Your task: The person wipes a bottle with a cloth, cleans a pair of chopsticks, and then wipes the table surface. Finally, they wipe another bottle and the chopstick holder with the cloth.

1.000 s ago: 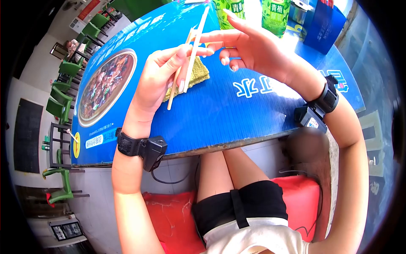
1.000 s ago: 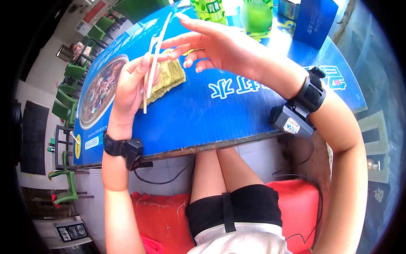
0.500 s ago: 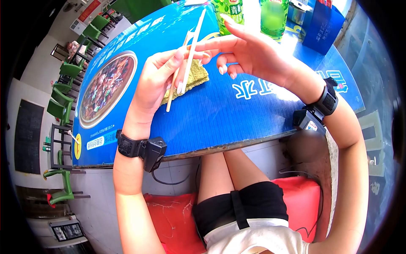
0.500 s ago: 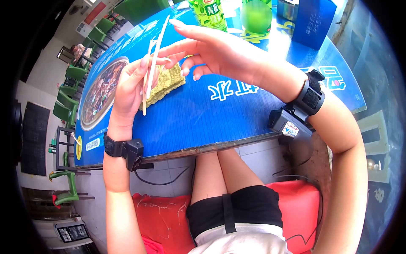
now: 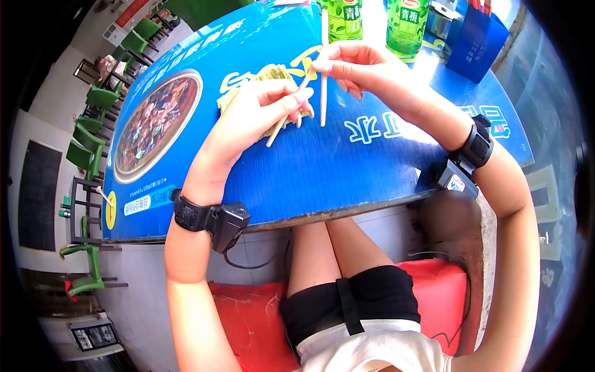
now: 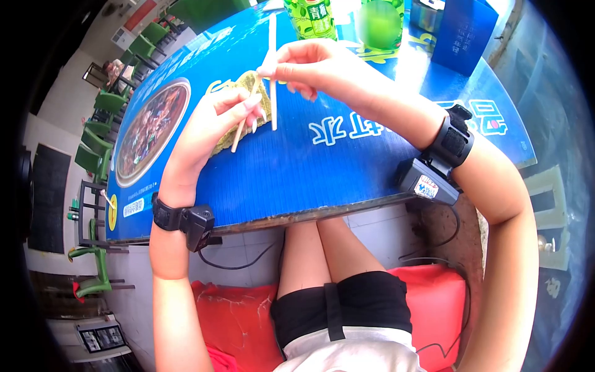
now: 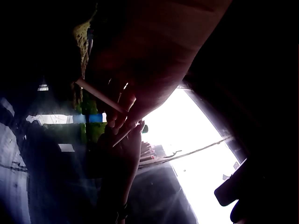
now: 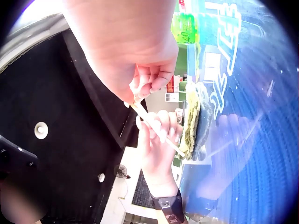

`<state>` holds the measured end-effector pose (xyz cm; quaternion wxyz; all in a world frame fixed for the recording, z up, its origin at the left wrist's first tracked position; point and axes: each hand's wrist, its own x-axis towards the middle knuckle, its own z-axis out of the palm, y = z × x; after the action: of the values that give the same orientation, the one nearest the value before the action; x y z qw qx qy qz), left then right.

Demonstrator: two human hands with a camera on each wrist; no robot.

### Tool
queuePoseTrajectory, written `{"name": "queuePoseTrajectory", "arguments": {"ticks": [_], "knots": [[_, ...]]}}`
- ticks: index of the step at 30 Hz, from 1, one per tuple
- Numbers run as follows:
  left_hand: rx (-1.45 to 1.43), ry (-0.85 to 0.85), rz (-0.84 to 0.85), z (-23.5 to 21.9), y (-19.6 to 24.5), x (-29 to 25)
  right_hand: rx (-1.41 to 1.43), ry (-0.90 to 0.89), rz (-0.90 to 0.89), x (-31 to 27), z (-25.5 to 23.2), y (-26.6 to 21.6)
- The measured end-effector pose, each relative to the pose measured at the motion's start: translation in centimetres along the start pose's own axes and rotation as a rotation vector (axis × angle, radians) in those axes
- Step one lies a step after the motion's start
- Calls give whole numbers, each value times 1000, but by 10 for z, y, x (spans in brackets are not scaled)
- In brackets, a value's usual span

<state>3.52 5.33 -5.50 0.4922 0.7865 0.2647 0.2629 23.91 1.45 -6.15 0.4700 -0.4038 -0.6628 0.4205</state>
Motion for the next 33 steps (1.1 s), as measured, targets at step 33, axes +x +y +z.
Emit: {"name": "queuePoseTrajectory", "arguments": {"ticks": [33], "knots": [[-158, -110, -114, -4, 0, -2, -1114, 47, -763, 6, -11, -4]]}}
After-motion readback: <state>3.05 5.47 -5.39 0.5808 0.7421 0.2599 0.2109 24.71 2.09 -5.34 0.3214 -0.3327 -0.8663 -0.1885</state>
